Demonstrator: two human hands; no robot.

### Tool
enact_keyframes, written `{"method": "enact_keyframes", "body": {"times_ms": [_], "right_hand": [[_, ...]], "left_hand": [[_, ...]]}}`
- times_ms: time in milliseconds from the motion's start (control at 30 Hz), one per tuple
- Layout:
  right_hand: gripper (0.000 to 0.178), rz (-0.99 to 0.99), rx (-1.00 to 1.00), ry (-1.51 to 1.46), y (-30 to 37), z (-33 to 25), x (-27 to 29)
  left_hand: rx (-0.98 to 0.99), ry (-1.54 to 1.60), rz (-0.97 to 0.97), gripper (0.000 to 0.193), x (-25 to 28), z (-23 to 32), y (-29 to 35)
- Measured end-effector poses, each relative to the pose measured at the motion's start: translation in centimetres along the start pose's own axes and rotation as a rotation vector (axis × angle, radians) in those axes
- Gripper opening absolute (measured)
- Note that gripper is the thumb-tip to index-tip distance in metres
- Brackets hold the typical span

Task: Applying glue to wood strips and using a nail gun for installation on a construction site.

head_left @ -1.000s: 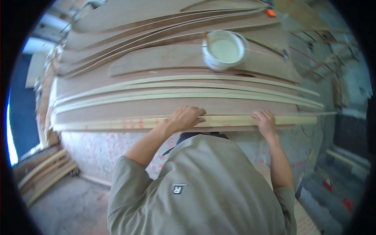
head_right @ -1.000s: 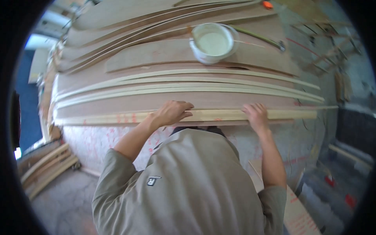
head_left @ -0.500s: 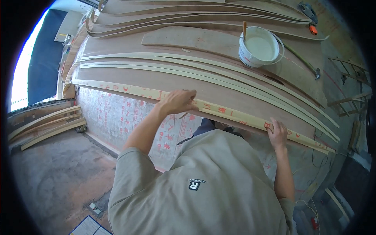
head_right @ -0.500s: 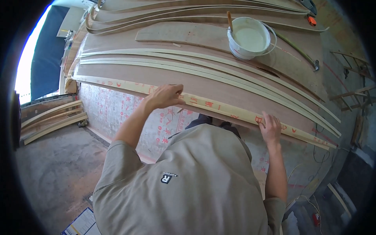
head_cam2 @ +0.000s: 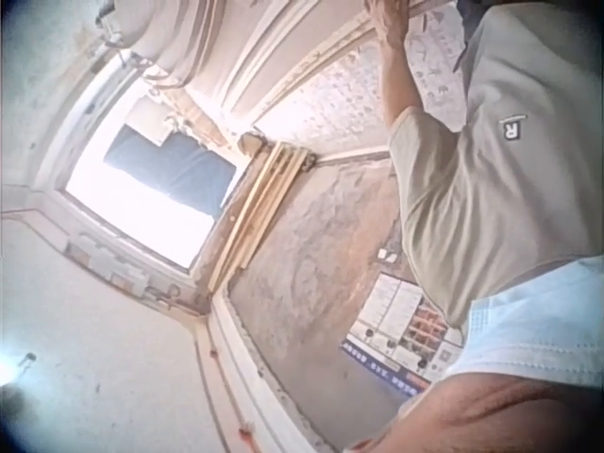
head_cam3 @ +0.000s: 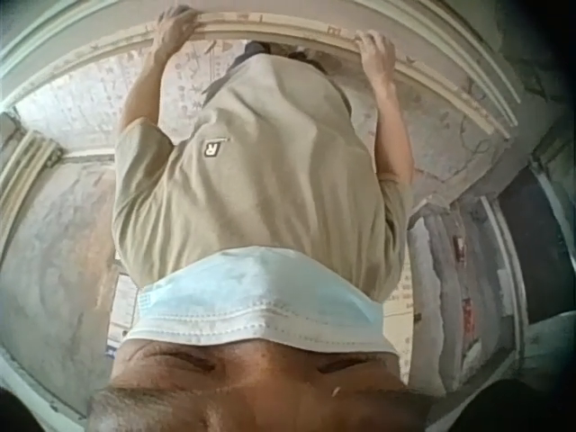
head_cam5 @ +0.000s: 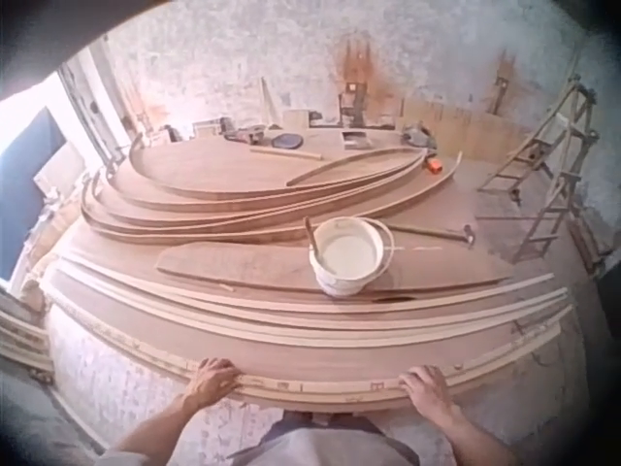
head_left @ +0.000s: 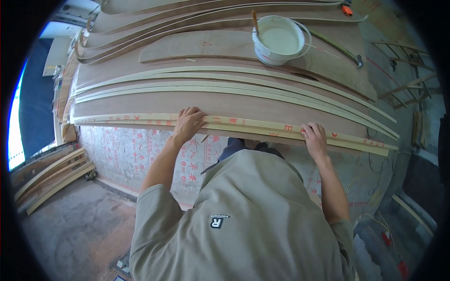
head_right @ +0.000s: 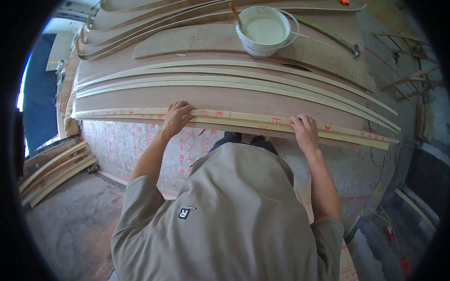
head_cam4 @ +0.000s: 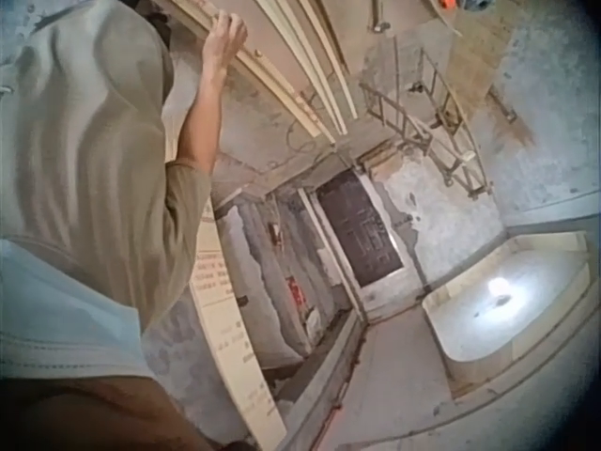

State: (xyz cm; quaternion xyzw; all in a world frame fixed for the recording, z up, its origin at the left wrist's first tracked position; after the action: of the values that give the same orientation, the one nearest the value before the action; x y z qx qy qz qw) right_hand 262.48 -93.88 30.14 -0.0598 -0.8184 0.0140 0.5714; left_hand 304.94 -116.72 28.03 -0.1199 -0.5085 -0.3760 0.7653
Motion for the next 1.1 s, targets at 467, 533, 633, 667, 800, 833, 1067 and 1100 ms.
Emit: {"method": "enact_keyframes", "body": {"times_ms": [467,533,633,667,800,833,1067,1100], "right_hand": [[0.036,-0.009,-0.109,-0.059,0.9,0.5,-2.2],[0.038,-0.02,-0.074,-0.072,-0.6,-0.4,-1.0],[0.045,0.219,-0.012,-0.076,-5.4,-2.6,3.6],[0.046,0.23,-0.068,-0.179,-8.3,-4.1,5.5],[0.048,0.223,-0.167,-0.395,-22.2,-10.8,9.3],[0.051,0.2,-0.172,-0.354,-25.3,-11.6,9.1],[0.032,0.161,-0.085,-0.229,-33.4,-10.3,3.6],[0.025,0.076,-0.173,-0.079,-33.4,-8.3,3.2]], "left_hand": [[0.05,0.081,0.124,0.036,-1.3,0.1,1.0],[0.045,0.095,0.148,0.033,-1.3,-0.2,0.9],[0.024,0.136,0.136,0.033,-1.3,-0.2,0.2],[0.038,0.13,0.147,0.033,-1.2,-0.5,0.3],[0.03,0.162,0.13,0.029,-1.1,-1.3,0.6],[0.02,0.173,0.114,0.028,-1.1,-1.6,0.8],[-0.025,0.184,0.183,0.024,-2.4,-2.0,1.3],[-0.049,0.226,0.222,0.024,-2.0,-1.3,1.1]]}}
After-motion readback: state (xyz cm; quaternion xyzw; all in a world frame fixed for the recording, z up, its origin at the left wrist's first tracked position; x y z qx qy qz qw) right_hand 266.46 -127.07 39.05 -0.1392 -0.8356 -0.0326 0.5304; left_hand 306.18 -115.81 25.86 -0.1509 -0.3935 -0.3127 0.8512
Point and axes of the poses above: each hand's wrist, its own y-axis away from the middle knuckle, its own x-axis out of the back of the hand, z = x × y, the point moved 3 cm from there along -y, towards the middle knuckle, and after that the axes turned 2 degrees about x, right-handed, at the moved point
